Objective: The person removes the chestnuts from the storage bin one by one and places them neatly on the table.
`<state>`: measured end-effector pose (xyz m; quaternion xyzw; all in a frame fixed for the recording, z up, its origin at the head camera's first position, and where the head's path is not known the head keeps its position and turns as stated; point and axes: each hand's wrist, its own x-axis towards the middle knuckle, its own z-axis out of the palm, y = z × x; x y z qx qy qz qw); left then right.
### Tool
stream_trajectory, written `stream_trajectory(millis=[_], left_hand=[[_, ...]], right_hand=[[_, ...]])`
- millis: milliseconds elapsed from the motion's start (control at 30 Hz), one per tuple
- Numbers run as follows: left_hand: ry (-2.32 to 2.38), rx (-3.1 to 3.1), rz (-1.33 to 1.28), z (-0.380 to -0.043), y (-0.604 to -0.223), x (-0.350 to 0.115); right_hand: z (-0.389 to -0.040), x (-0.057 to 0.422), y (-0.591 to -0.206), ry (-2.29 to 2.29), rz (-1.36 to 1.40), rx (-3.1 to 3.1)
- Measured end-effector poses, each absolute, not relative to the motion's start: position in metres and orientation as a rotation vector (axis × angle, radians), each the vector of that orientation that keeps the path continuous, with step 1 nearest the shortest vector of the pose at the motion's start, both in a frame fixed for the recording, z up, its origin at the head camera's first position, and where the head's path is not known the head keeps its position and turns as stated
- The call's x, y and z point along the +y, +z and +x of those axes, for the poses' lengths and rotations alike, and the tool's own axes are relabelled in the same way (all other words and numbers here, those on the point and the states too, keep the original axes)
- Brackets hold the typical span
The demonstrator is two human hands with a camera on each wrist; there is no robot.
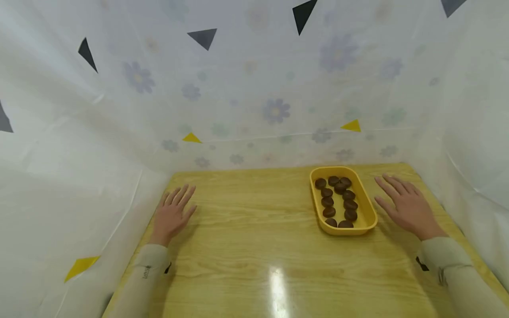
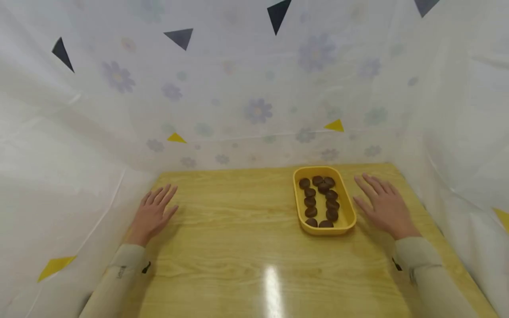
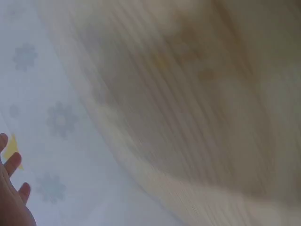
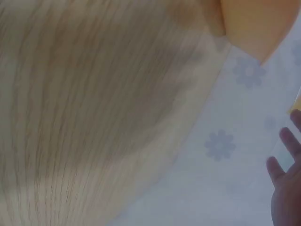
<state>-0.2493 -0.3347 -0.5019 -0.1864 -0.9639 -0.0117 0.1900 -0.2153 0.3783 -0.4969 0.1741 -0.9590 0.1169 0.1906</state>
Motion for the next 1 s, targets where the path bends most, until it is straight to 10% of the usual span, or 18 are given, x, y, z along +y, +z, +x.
stream_trajectory(millis=[1000], left_hand=[[-1.974, -2.564, -0.851, -0.29, -0.499, -0.024]], right_hand=[[-0.241, 0.366, -0.518, 1.509, 0.296, -2.886]])
